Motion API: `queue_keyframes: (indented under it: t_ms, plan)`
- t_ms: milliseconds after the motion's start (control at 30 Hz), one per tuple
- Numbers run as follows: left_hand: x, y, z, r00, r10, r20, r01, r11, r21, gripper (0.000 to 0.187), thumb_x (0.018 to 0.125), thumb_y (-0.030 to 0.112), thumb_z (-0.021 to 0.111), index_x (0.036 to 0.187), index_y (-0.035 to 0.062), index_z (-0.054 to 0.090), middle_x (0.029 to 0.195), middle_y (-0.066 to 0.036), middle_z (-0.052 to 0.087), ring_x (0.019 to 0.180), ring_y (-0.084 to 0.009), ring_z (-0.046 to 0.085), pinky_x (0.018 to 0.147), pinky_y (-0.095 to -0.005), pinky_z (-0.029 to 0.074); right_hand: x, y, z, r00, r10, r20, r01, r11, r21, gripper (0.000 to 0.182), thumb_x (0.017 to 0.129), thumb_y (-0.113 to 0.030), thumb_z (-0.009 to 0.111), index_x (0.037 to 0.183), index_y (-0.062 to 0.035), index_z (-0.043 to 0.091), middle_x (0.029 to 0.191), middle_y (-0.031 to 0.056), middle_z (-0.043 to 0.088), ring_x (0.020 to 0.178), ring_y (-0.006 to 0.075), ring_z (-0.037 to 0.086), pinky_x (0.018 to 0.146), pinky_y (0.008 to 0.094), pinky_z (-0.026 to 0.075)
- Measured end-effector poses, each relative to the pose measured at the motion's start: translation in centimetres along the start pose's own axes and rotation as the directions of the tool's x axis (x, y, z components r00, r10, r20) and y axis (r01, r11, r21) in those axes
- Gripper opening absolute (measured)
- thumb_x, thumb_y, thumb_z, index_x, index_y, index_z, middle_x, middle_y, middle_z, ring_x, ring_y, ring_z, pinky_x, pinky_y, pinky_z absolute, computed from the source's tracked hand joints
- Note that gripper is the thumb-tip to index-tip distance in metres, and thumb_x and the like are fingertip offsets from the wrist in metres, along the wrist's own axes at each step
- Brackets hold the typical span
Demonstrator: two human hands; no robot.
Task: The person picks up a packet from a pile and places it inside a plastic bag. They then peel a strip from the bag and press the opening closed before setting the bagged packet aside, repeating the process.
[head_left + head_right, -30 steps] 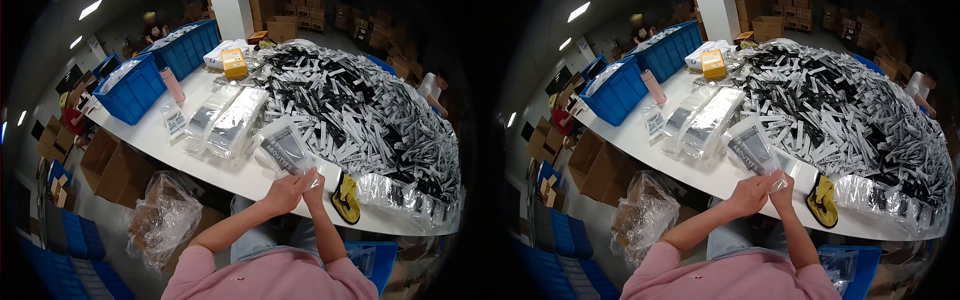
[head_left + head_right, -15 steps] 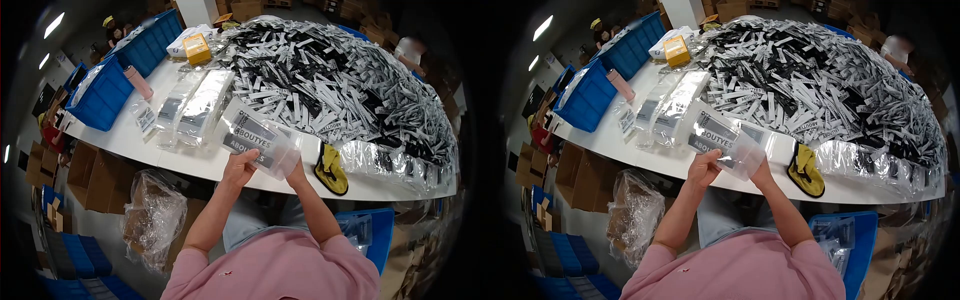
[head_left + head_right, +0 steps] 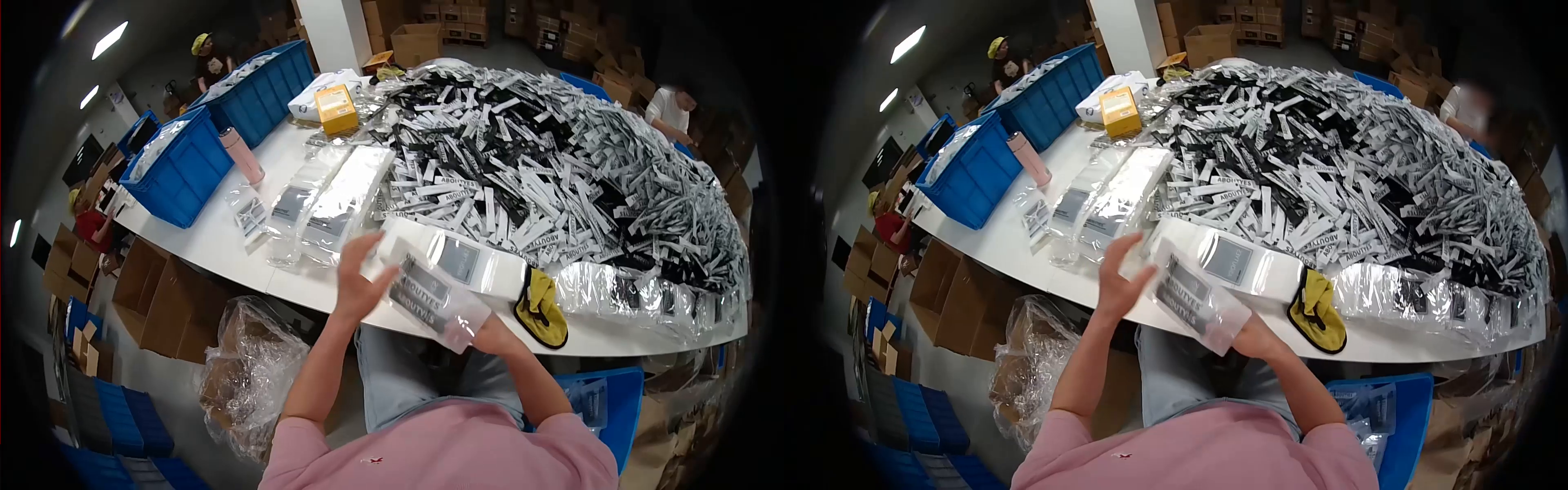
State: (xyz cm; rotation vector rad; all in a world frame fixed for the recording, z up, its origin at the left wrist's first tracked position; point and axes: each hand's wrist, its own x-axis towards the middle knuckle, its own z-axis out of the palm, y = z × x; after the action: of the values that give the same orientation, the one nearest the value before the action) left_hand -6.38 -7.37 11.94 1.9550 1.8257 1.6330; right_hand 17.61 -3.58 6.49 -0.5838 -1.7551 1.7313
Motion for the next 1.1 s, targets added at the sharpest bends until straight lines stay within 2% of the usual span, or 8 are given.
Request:
queue_keyframes:
  t_ms: [67,133,200,467,533,867,933,1100]
  plan:
    - [0.4,4.3,-0.9,0.862,0.116,0.494,-0.147,0.989,0.024,0.074,0.064,0.023,0.074,0.128,0.0044,0.043,0.129,-0.017,0.041,0.121,-0.0327,0.036,0.101,-0.0414,0.031,0.3,-0.4,0.7,0.991,0.038,0.130,-0.012,0.980,-0.197,0.018,0.080,-0.014,0.059,0.092,-0.0009,0.063,0.076,0.0071,0.064,0.071,0.0143,0.059,0.066,0.0286,0.047]
    - [0.3,5.5,-0.3,0.833,0.250,0.493,-0.313,0.949,0.047,0.060,0.066,0.025,0.071,0.120,0.0061,0.051,0.115,-0.017,0.054,0.110,-0.0318,0.049,0.093,-0.0384,0.039,0.4,-1.9,0.8,0.951,0.072,0.300,0.048,0.926,-0.374,0.019,0.081,-0.016,0.059,0.093,-0.0030,0.064,0.079,0.0049,0.064,0.073,0.0126,0.058,0.066,0.0280,0.047]
    - [0.8,6.1,-0.6,0.423,-0.111,0.899,0.085,0.993,0.082,0.042,0.068,0.024,0.067,0.107,0.0080,0.060,0.091,-0.016,0.063,0.087,-0.0298,0.060,0.077,-0.0353,0.046,0.5,-1.4,0.7,0.953,0.083,0.290,0.015,0.948,-0.318,0.019,0.082,-0.017,0.058,0.093,-0.0033,0.064,0.078,0.0047,0.064,0.072,0.0120,0.058,0.066,0.0274,0.047]
    - [-0.8,4.0,0.3,0.656,-0.027,0.754,0.163,0.981,-0.106,0.019,0.076,0.020,0.064,0.076,0.0010,0.062,0.058,-0.013,0.057,0.052,-0.0229,0.053,0.055,-0.0321,0.044,-0.8,-2.0,0.9,0.990,0.102,0.097,-0.106,0.993,0.045,0.018,0.087,-0.016,0.055,0.090,0.0002,0.063,0.074,0.0031,0.061,0.070,0.0064,0.053,0.061,0.0238,0.044]
    - [-0.5,4.7,0.3,0.603,-0.045,0.797,0.248,0.959,-0.133,0.023,0.080,0.019,0.062,0.069,-0.0003,0.058,0.051,-0.012,0.048,0.046,-0.0178,0.040,0.048,-0.0310,0.038,-0.4,-4.1,1.1,0.997,0.029,0.069,-0.005,0.943,-0.332,0.018,0.086,-0.016,0.057,0.086,0.0012,0.063,0.070,0.0014,0.059,0.065,0.0056,0.050,0.057,0.0236,0.043]
    - [-2.2,3.4,0.9,0.722,-0.132,0.679,0.302,0.943,-0.138,0.024,0.081,0.018,0.061,0.066,-0.0003,0.055,0.053,-0.013,0.047,0.046,-0.0203,0.038,0.047,-0.0315,0.035,-0.1,-3.7,1.2,0.999,0.040,-0.005,-0.039,0.932,-0.360,0.017,0.082,-0.016,0.061,0.079,0.0010,0.060,0.066,0.0077,0.060,0.059,0.0138,0.054,0.054,0.0309,0.042]
    - [-2.2,2.9,0.7,0.867,-0.002,0.498,0.043,0.997,-0.069,0.016,0.079,0.016,0.062,0.068,0.0030,0.059,0.065,-0.010,0.058,0.056,-0.0222,0.053,0.051,-0.0333,0.041,0.1,-2.8,0.3,0.995,-0.079,0.059,0.098,0.843,-0.530,0.015,0.080,-0.014,0.060,0.076,0.0005,0.058,0.066,0.0101,0.058,0.059,0.0204,0.054,0.055,0.0340,0.043]
    - [-2.5,4.5,2.0,0.697,0.343,0.630,-0.536,0.833,0.140,0.008,0.062,0.012,0.063,0.062,0.0090,0.056,0.064,-0.005,0.052,0.064,-0.0236,0.054,0.061,-0.0354,0.045,0.3,-2.8,1.6,0.961,-0.252,0.113,0.257,0.665,-0.701,0.009,0.073,-0.008,0.058,0.069,-0.0014,0.054,0.066,0.0147,0.054,0.062,0.0343,0.052,0.057,0.0406,0.043]
